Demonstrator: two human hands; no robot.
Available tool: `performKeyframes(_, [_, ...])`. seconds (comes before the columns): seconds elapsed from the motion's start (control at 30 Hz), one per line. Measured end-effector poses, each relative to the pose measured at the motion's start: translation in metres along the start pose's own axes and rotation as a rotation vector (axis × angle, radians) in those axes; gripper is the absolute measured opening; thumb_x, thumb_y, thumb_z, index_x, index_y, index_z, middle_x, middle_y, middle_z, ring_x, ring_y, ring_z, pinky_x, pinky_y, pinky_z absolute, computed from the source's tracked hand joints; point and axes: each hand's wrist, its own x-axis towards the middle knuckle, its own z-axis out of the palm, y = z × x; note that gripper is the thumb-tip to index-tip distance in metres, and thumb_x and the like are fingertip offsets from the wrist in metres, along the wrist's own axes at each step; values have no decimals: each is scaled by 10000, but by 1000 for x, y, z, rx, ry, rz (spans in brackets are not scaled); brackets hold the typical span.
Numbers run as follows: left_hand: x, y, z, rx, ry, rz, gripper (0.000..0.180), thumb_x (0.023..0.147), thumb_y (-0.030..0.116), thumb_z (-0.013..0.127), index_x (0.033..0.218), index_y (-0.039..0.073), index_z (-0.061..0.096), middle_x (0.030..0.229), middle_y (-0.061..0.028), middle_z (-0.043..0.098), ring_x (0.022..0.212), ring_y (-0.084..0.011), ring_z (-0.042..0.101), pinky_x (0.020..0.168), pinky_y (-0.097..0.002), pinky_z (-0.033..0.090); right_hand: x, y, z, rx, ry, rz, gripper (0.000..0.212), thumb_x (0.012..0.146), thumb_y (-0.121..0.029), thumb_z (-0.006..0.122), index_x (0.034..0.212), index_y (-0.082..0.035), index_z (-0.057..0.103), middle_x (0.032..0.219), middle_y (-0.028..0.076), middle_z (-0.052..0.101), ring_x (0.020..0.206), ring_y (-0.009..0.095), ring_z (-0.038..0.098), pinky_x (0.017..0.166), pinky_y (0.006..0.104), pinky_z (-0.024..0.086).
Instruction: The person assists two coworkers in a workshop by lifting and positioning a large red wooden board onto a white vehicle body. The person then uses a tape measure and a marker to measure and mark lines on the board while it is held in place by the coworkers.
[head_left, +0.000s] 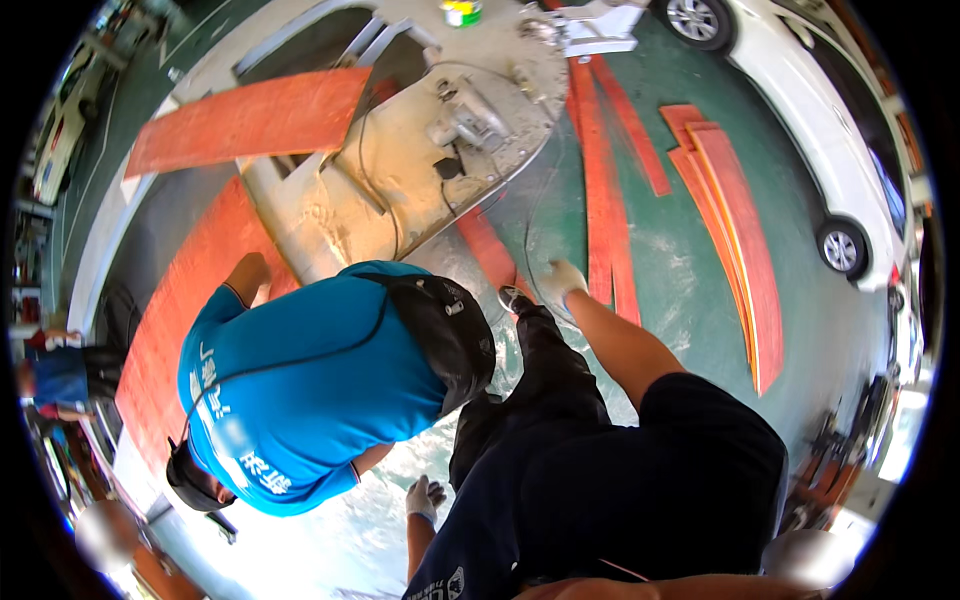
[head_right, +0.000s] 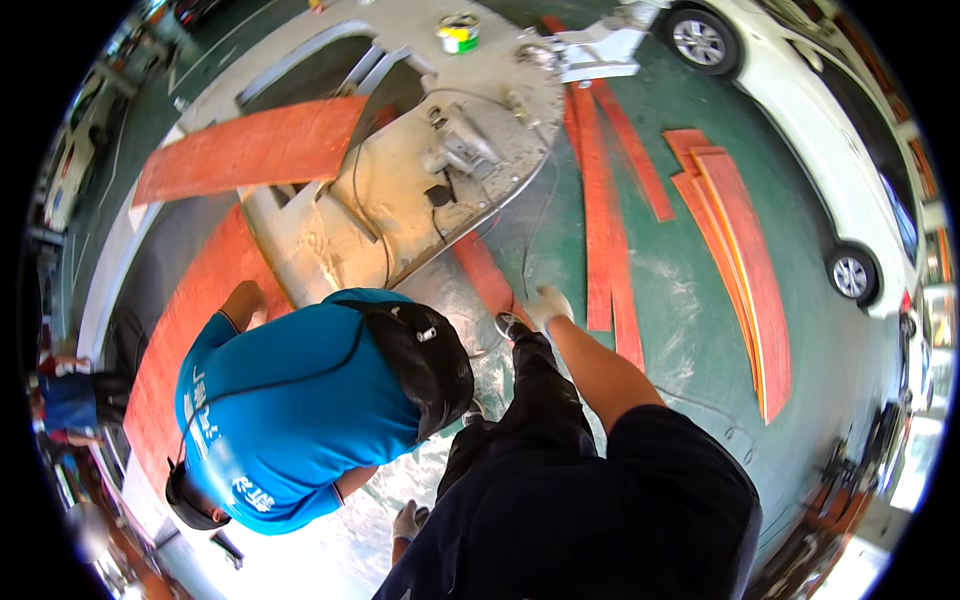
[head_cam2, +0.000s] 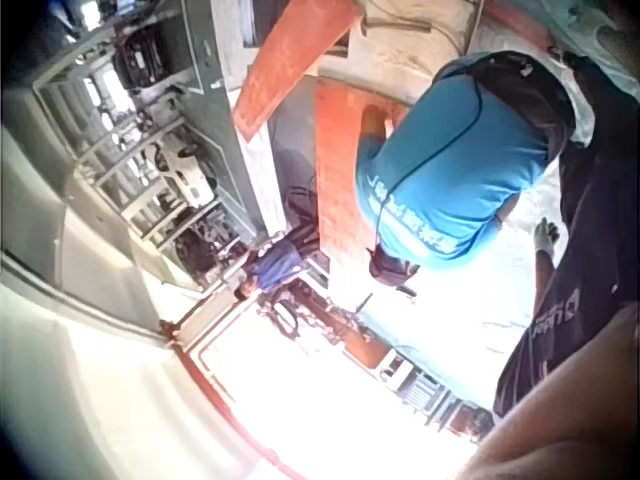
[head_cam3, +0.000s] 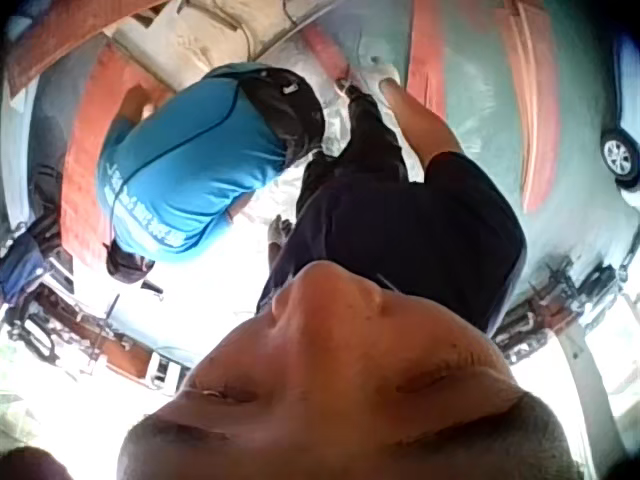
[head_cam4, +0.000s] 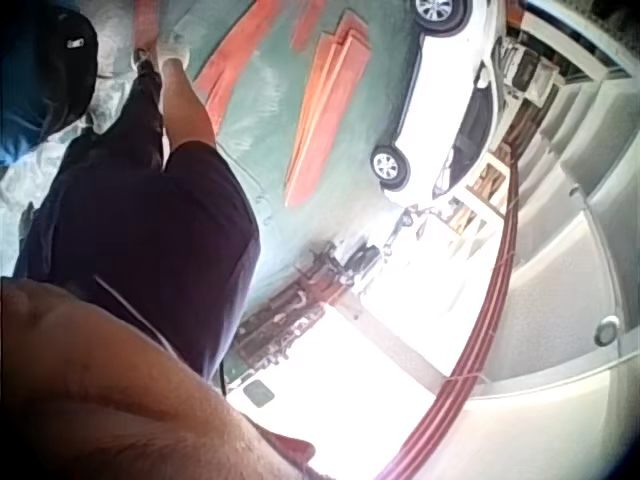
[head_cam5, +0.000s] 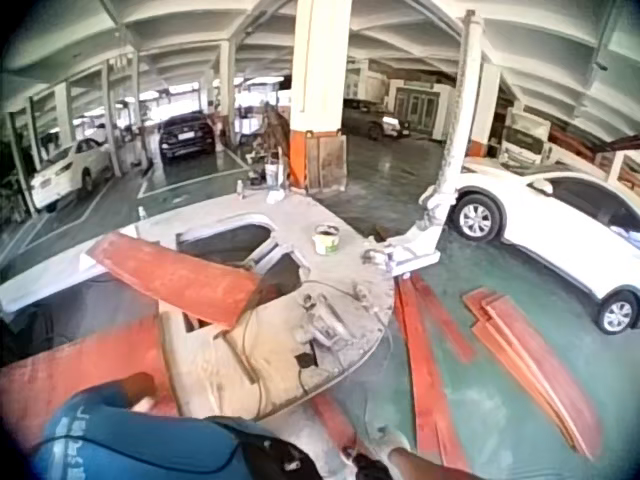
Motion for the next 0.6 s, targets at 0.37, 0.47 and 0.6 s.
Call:
performKeyframes(0.37, [-232, -166, 136, 114, 282, -246, 340, 953, 296, 635, 1167, 40, 567, 997, -154, 677, 872, -270, 665, 742, -414, 561, 297, -248, 110, -322, 50, -333, 1165, 640, -481, 816, 1573, -139, 207, 1470, 259, 437, 1294, 397, 503, 1063, 448, 443])
performKeyframes(0.47, [-266, -183, 184, -7, 346, -318, 354, 950, 287, 643, 1184, 30, 574, 1032, -160, 683, 923, -272, 671, 779, -410, 560, 287, -297, 117, -371, -91, -117, 1135, 605, -517, 848, 1544, -266, 262, 1375, 277, 478, 1216, 400, 559, 980, 507, 494])
performKeyframes(0.6, [-286, -181, 211, -141, 383, -377, 374, 945, 274, 654, 1207, 17, 584, 1078, -168, 693, 991, -274, 678, 828, -405, 560, 279, -314, 93, -358, -74, -17, 869, 706, -503, 773, 1468, -296, 410, 1368, 176, 489, 1263, 374, 515, 954, 530, 502])
